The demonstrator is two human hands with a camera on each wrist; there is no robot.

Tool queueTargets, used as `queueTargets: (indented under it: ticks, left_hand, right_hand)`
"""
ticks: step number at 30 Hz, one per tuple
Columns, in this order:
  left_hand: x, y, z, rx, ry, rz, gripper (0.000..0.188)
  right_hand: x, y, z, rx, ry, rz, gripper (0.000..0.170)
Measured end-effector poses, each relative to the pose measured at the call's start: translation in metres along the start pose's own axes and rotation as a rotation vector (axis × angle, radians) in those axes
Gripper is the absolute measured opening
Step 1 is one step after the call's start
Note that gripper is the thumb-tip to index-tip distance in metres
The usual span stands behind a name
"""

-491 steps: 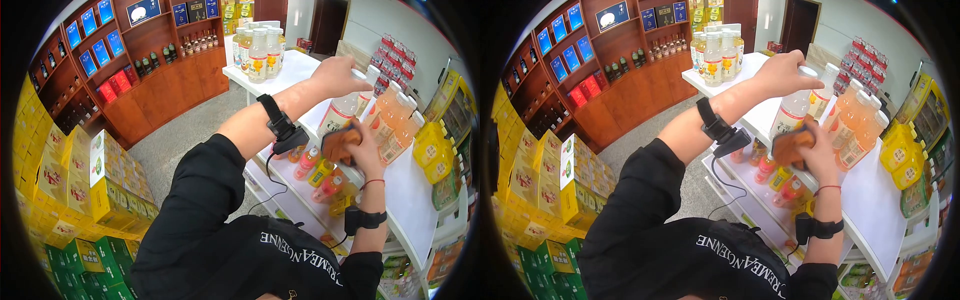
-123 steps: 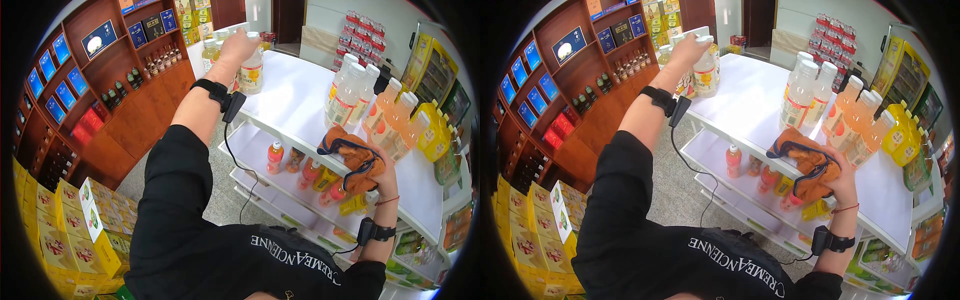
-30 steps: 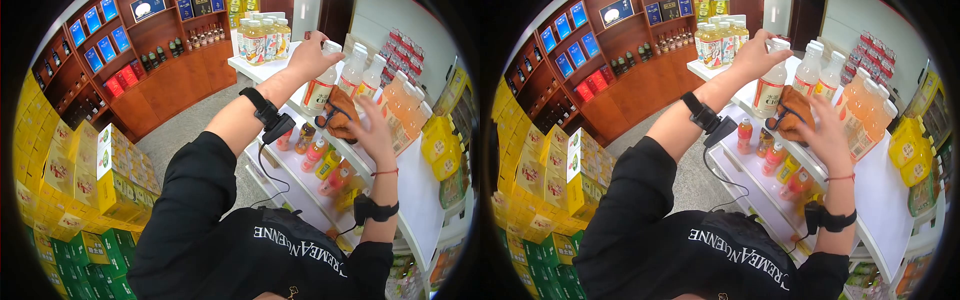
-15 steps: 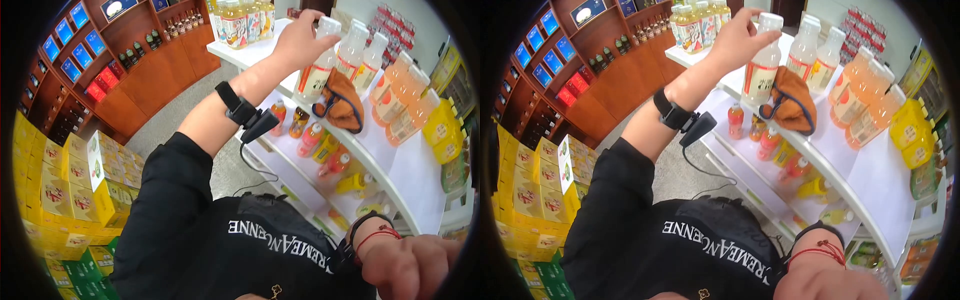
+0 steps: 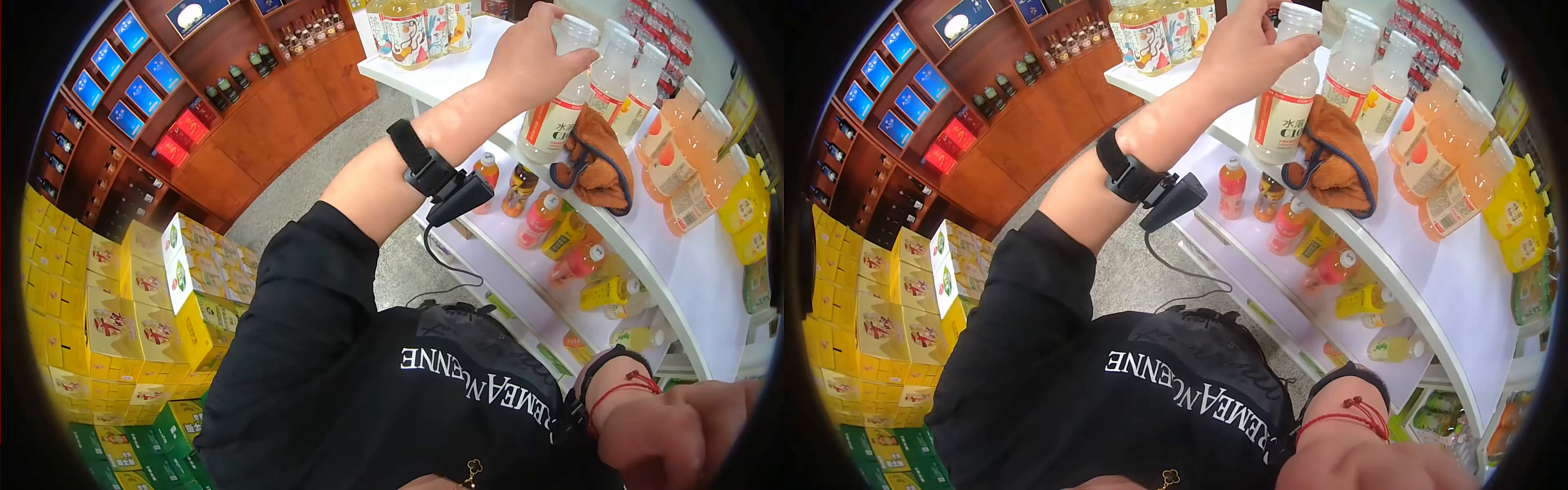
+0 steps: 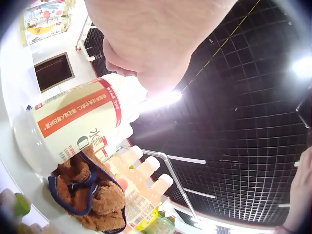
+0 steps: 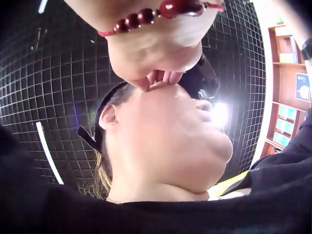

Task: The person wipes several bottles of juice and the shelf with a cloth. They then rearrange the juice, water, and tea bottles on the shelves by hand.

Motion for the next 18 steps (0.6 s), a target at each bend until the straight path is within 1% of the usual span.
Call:
queueTargets:
  ticks: [2,6,10,11,12,13,14,18]
  left_hand:
    - [0.007,0.012,-0.005,0.027,-0.035,-0.018,0.066]
    - [0.006,0.012,-0.005,0.006,-0.016,-0.01,0.067]
    - [0.007,0.013,-0.005,-0.014,-0.035,-0.011,0.067]
    - [0.007,0.015,-0.006,-0.008,-0.041,-0.008,0.067]
    - [0.007,0.013,-0.004,-0.015,-0.065,-0.028,0.067]
    - [0.006,0.01,-0.002,-0.023,-0.084,-0.048,0.067]
    - [0.005,0.011,-0.002,-0.023,-0.06,-0.018,0.066]
    - [0.006,0.015,-0.004,-0.006,-0.049,-0.003,0.065]
  right_hand:
    - [-0.002,-0.002,-0.001,0.015,0.022,-0.028,0.016]
    - [0.004,-0.01,0.002,0.077,-0.019,-0.033,0.022]
    - [0.005,-0.014,0.006,0.169,-0.04,-0.033,0.029]
    - [0.002,-0.015,0.009,0.27,-0.06,-0.004,0.03]
    - [0.009,-0.016,0.003,0.095,-0.039,-0.09,0.027]
    - [0.009,-0.014,0.004,0.063,-0.031,-0.096,0.026]
    - [0.009,-0.015,0.006,0.066,-0.024,-0.096,0.025]
    - [0.008,-0.013,0.008,0.065,0.001,-0.087,0.022]
Point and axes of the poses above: each hand's wrist, its own x-axis towards the middle knuckle, its own z-axis out of the back of the hand, y = z × x, the point moved 8 cm from there along x, towards the middle knuckle, and after that the axes turned 13 degrees about -y, right-handed, at the moved point
